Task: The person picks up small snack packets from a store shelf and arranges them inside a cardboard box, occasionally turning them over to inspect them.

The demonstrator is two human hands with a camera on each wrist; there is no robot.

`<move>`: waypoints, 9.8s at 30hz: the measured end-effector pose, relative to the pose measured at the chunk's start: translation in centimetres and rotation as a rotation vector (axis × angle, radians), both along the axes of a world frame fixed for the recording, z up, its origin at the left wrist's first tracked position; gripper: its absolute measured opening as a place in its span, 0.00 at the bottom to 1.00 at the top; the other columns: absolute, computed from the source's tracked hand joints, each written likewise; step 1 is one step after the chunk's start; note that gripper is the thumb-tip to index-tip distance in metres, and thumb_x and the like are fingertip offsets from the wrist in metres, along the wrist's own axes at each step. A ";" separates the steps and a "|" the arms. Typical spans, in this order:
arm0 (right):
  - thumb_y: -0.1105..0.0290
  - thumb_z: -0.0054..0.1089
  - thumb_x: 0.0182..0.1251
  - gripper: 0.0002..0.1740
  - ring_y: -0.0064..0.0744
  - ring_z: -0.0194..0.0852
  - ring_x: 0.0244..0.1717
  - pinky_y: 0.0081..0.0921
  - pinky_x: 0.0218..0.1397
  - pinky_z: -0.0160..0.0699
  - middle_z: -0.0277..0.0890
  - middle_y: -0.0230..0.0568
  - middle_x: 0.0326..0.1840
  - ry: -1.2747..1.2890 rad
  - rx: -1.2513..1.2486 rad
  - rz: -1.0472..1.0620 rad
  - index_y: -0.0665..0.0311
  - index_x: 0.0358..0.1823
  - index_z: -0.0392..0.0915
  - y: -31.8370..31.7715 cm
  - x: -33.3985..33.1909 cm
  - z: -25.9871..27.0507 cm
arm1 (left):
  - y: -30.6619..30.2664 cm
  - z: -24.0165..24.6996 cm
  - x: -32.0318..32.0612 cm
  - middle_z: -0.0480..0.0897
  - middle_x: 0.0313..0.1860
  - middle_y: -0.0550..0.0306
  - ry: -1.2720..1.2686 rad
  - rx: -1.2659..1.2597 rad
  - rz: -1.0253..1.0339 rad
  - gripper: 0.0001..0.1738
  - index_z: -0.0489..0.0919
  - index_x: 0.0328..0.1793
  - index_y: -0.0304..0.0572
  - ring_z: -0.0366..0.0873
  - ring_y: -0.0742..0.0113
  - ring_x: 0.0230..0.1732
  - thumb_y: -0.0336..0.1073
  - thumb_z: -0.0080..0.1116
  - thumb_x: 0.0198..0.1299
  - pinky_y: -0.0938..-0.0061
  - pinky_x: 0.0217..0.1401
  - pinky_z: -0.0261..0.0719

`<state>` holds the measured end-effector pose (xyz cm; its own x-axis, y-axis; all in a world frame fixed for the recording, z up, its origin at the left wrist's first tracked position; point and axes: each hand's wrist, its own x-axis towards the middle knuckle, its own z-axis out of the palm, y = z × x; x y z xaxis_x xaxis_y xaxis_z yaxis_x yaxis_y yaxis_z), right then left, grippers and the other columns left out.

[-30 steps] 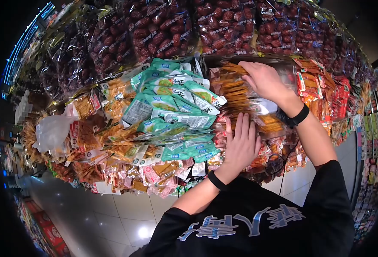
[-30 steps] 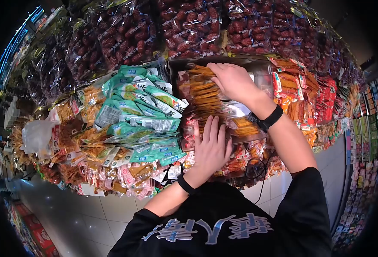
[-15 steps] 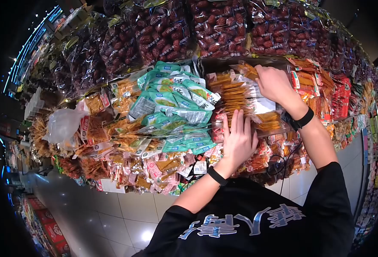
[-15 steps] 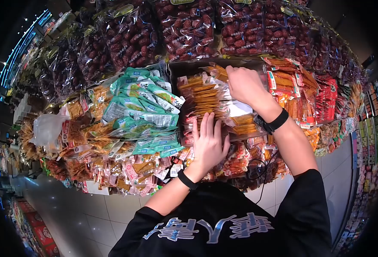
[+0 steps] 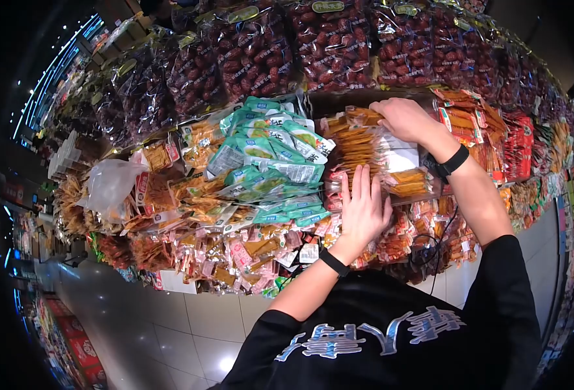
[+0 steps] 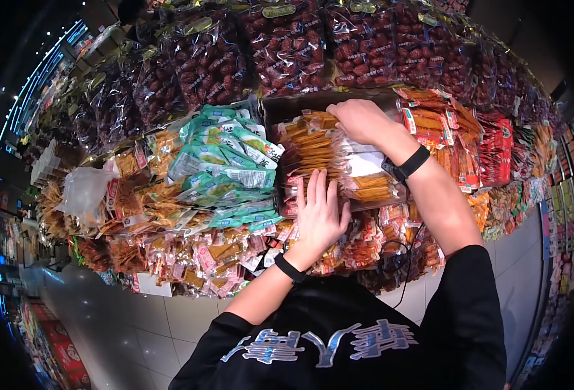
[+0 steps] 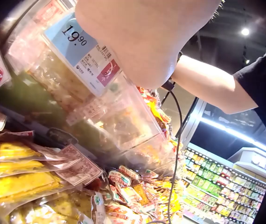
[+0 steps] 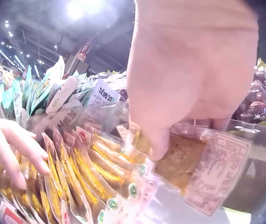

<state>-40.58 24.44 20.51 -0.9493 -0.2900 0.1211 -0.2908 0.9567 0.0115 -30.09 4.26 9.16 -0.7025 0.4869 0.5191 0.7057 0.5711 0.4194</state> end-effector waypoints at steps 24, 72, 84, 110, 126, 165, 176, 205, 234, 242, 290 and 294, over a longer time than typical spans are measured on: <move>0.70 0.60 0.66 0.22 0.53 0.77 0.58 0.46 0.59 0.78 0.80 0.50 0.57 0.054 -0.118 -0.077 0.63 0.62 0.76 2.5 4.4 0.0 | 3.3 3.4 -5.8 0.69 0.70 0.38 0.020 -0.060 0.367 0.37 0.65 0.72 0.27 0.64 0.44 0.74 0.53 0.52 0.69 0.47 0.68 0.68; 0.74 0.63 0.59 0.23 0.60 0.75 0.53 0.48 0.55 0.74 0.79 0.51 0.49 0.033 -0.321 0.320 0.64 0.56 0.69 -1.1 -0.2 -1.9 | 3.1 1.7 -5.5 0.68 0.70 0.30 0.036 -0.250 0.353 0.37 0.68 0.66 0.25 0.67 0.40 0.71 0.55 0.53 0.67 0.51 0.70 0.67; 0.67 0.72 0.65 0.42 0.38 0.67 0.72 0.32 0.73 0.67 0.68 0.52 0.73 -0.368 -0.696 0.172 0.71 0.75 0.59 1.7 -1.3 -1.9 | 2.7 2.2 -6.2 0.50 0.82 0.30 0.074 -0.213 0.316 0.51 0.51 0.79 0.19 0.40 0.40 0.85 0.59 0.51 0.67 0.49 0.83 0.49; 0.77 0.59 0.58 0.17 0.50 0.80 0.52 0.41 0.52 0.83 0.80 0.49 0.48 0.247 0.004 0.062 0.67 0.50 0.74 -3.3 -2.1 -2.6 | 2.7 1.2 -6.3 0.57 0.81 0.36 0.078 -0.271 0.395 0.48 0.60 0.77 0.22 0.45 0.43 0.84 0.63 0.45 0.69 0.49 0.81 0.53; 0.68 0.66 0.59 0.12 0.54 0.85 0.45 0.46 0.48 0.84 0.86 0.47 0.40 0.134 -0.093 -0.152 0.63 0.43 0.83 -3.0 -2.5 -3.2 | 2.6 1.0 -5.9 0.55 0.82 0.38 0.090 -0.295 0.406 0.49 0.58 0.79 0.24 0.46 0.44 0.84 0.65 0.42 0.70 0.50 0.82 0.48; 0.63 0.64 0.63 0.11 0.51 0.85 0.43 0.44 0.44 0.83 0.85 0.49 0.35 0.123 -0.085 -0.154 0.61 0.42 0.82 -5.7 -3.1 -1.8 | 2.5 0.7 -5.9 0.54 0.82 0.36 0.079 -0.271 0.388 0.50 0.56 0.80 0.24 0.46 0.42 0.83 0.64 0.44 0.69 0.50 0.83 0.43; 0.62 0.54 0.74 0.18 0.51 0.71 0.67 0.44 0.74 0.64 0.80 0.45 0.60 0.244 -0.285 0.216 0.66 0.56 0.80 -2.2 1.0 -5.2 | 2.6 0.8 -5.9 0.49 0.83 0.31 0.074 -0.193 0.366 0.52 0.53 0.80 0.23 0.43 0.41 0.84 0.61 0.51 0.66 0.47 0.83 0.43; 0.56 0.47 0.79 0.33 0.47 0.60 0.77 0.41 0.78 0.57 0.61 0.55 0.78 -0.243 -0.903 -0.386 0.64 0.78 0.58 -0.3 1.9 -6.4 | -6.6 5.5 10.7 0.64 0.75 0.34 -0.280 -0.188 -0.285 0.32 0.68 0.73 0.35 0.53 0.35 0.80 0.47 0.56 0.69 0.50 0.80 0.59; 0.55 0.49 0.78 0.29 0.41 0.59 0.78 0.37 0.81 0.47 0.68 0.50 0.74 -0.122 -1.651 -0.193 0.67 0.71 0.68 -1.8 10.0 1.1 | -22.1 -0.3 20.9 0.77 0.67 0.39 -0.931 0.236 0.132 0.29 0.71 0.72 0.33 0.73 0.48 0.70 0.46 0.56 0.72 0.62 0.72 0.69; 0.62 0.38 0.82 0.26 0.46 0.65 0.75 0.38 0.79 0.57 0.68 0.60 0.72 0.027 -1.572 -0.003 0.75 0.71 0.64 -12.9 20.4 7.5 | -29.2 -1.2 19.5 0.76 0.68 0.41 -0.958 0.197 0.035 0.28 0.69 0.73 0.34 0.73 0.51 0.71 0.43 0.56 0.73 0.63 0.73 0.68; 0.62 0.73 0.62 0.19 0.16 0.59 0.20 0.16 0.20 0.57 0.63 0.23 0.23 -0.079 -1.736 -1.127 0.53 0.29 0.67 -17.0 16.9 -25.8 | -39.9 -3.0 21.1 0.79 0.64 0.40 -1.135 0.314 0.192 0.24 0.71 0.70 0.31 0.78 0.54 0.66 0.38 0.55 0.74 0.65 0.68 0.74; 0.59 0.74 0.61 0.21 0.22 0.62 0.27 0.22 0.28 0.60 0.66 0.30 0.31 -0.016 -1.707 -1.175 0.57 0.41 0.68 -17.2 15.2 -27.8 | -36.5 -2.9 22.9 0.79 0.65 0.40 -1.166 0.397 0.283 0.25 0.70 0.70 0.30 0.77 0.53 0.67 0.38 0.55 0.74 0.65 0.70 0.72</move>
